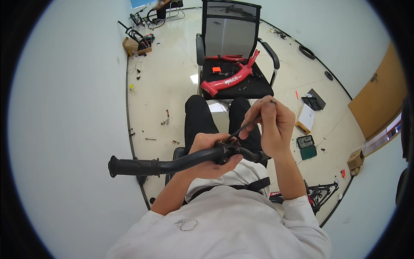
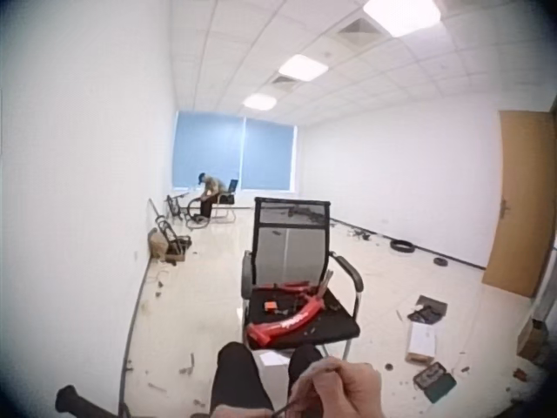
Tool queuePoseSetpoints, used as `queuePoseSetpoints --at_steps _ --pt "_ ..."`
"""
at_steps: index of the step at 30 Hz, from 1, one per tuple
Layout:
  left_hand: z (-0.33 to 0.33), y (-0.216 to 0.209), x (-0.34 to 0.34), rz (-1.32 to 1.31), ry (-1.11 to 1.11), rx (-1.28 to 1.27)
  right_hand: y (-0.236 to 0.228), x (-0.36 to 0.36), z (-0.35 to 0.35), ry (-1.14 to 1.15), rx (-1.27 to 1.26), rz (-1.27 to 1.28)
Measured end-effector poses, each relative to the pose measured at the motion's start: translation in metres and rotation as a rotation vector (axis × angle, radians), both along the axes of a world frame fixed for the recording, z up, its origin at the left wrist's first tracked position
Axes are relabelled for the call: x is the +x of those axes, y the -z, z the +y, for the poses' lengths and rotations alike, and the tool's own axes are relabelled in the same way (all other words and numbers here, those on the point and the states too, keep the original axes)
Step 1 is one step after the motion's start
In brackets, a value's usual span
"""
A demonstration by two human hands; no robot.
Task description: The person is assembling a bicycle handlebar. They use an Allen key to tighten bolts on the handlebar stem and attach a black handlebar grip.
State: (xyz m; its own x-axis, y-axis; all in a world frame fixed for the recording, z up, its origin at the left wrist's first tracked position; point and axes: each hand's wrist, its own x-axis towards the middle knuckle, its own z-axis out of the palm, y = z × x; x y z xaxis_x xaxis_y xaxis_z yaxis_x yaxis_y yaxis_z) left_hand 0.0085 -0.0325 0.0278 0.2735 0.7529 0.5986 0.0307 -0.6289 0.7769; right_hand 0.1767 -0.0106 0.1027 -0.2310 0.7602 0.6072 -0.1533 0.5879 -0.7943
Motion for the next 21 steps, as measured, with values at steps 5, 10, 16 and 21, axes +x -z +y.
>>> queuePoseSetpoints --at_steps 5,10,16,21 --pt "-0.007 -0.009 0.0 0.09 0.006 -0.021 0.021 0.005 -0.005 0.024 -0.027 0.059" --pt "-0.011 -0.018 0.004 0.182 -0.063 -0.003 0.031 0.016 -0.025 0.016 -0.002 0.004" --pt "-0.014 -0.013 0.009 0.304 -0.236 0.115 0.047 0.017 -0.024 -0.051 -0.149 0.176" --pt "-0.01 -0.015 0.006 0.274 -0.281 0.115 0.05 0.019 -0.021 -0.051 -0.033 0.102"
